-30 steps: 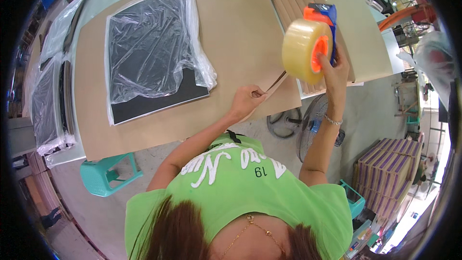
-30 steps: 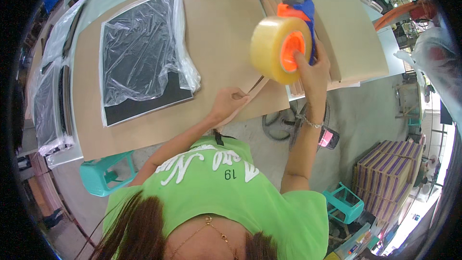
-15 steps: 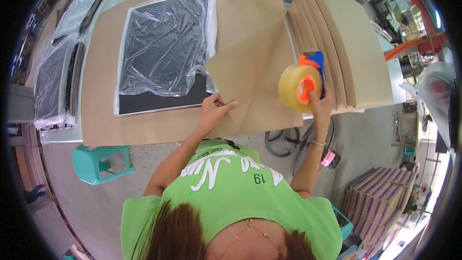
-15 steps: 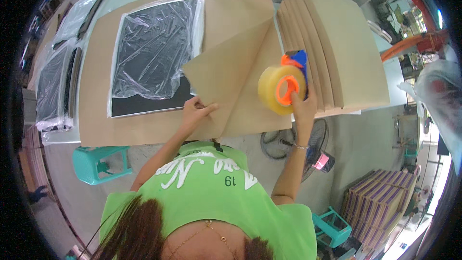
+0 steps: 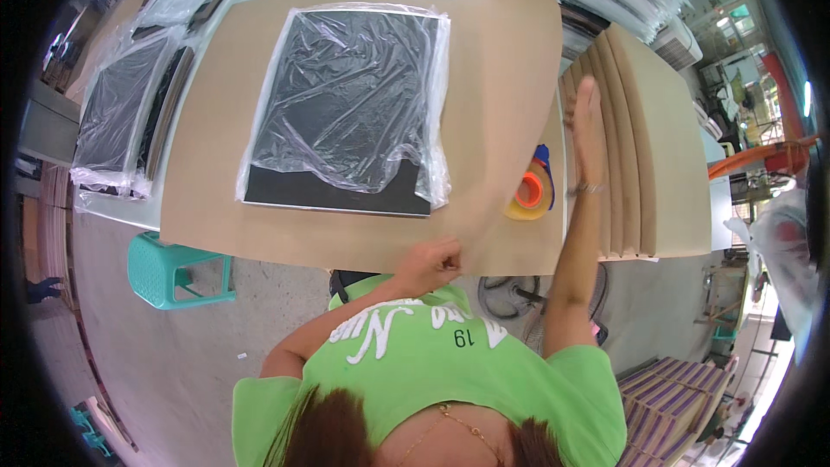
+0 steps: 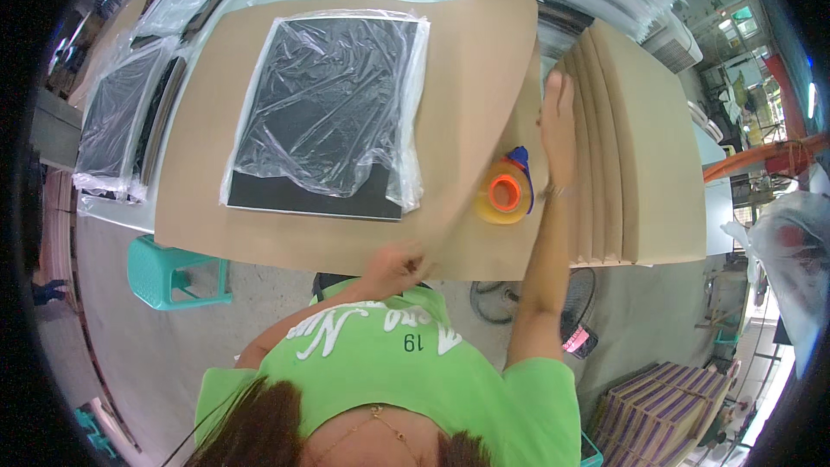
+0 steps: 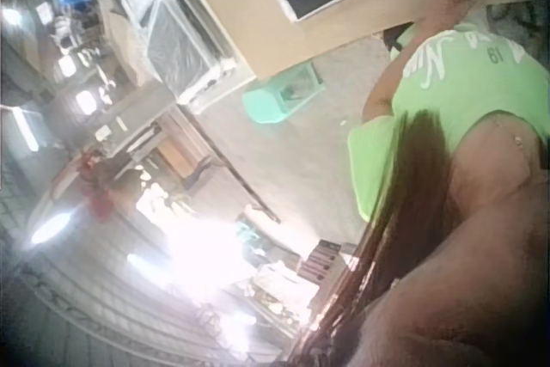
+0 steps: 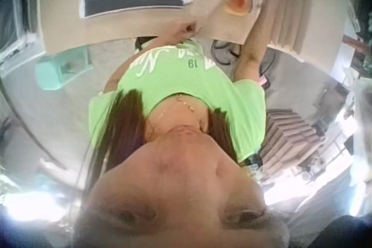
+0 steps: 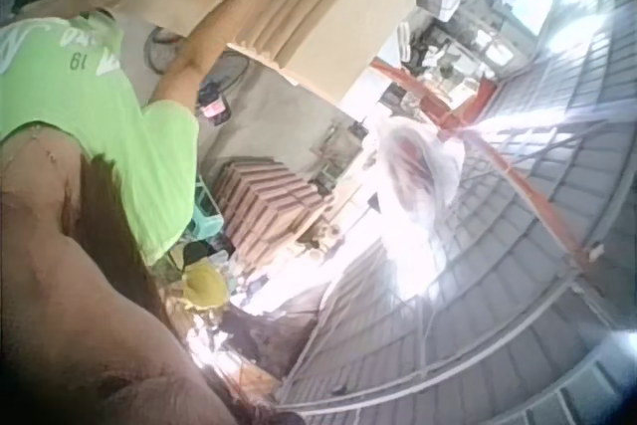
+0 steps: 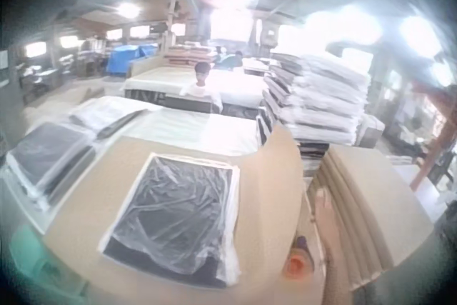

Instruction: The person wraps large flat packaged items in brown paper by placing them on the paper, folding the edges over, and securing the folds with a tape dispenser.

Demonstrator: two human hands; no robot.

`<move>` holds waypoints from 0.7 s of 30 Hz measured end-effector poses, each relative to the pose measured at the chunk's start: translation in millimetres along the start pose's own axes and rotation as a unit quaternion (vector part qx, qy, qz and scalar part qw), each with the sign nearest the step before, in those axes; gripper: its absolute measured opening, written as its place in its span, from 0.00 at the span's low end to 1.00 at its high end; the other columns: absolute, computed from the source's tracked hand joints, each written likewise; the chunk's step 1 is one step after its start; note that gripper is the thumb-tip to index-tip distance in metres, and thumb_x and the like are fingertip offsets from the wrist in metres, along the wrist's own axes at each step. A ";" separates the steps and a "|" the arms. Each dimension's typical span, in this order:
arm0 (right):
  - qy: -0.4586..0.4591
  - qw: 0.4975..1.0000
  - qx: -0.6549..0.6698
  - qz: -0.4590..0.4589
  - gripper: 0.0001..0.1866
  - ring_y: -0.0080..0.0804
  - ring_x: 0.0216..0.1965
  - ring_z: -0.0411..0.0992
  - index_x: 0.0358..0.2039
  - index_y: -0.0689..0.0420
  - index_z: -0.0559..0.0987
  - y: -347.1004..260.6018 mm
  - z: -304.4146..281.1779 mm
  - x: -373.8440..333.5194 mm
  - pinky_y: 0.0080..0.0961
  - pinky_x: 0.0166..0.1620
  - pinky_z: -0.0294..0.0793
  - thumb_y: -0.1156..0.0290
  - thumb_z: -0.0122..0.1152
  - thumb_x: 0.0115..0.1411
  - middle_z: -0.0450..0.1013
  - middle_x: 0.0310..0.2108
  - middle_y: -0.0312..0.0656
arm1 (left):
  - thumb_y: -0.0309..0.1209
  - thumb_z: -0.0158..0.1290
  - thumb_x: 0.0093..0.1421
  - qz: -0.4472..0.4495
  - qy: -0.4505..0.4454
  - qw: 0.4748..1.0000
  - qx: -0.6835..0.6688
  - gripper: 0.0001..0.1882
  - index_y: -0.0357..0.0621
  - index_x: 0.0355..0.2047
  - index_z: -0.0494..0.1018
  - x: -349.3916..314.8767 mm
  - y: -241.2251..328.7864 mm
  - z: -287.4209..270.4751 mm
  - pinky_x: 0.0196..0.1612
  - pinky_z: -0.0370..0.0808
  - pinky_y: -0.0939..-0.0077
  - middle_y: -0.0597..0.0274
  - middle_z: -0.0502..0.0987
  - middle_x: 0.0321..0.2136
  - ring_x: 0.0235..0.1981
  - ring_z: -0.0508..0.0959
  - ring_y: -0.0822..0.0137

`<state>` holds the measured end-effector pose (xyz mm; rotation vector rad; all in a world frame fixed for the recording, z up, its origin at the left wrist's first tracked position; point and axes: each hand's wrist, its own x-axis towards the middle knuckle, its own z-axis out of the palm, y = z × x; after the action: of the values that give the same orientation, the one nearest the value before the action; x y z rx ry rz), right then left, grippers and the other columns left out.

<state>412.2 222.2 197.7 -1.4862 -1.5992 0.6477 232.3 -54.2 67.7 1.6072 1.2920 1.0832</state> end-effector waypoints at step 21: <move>-0.201 0.965 -0.145 -0.080 0.17 0.60 0.41 0.71 0.44 0.65 0.71 -82.2 355.2 -85.0 0.48 0.44 0.70 0.66 0.54 0.59 0.73 0.37 0.60 | 0.42 0.58 0.57 -0.083 0.262 0.954 0.120 0.38 0.39 0.62 0.56 84.9 -214.3 -357.0 0.59 0.60 0.56 0.38 0.64 0.53 0.55 0.65 0.44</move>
<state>64.8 185.4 63.1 -1.4728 -2.1825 0.6738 -161.0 88.8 -5.9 1.3886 1.9362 1.3384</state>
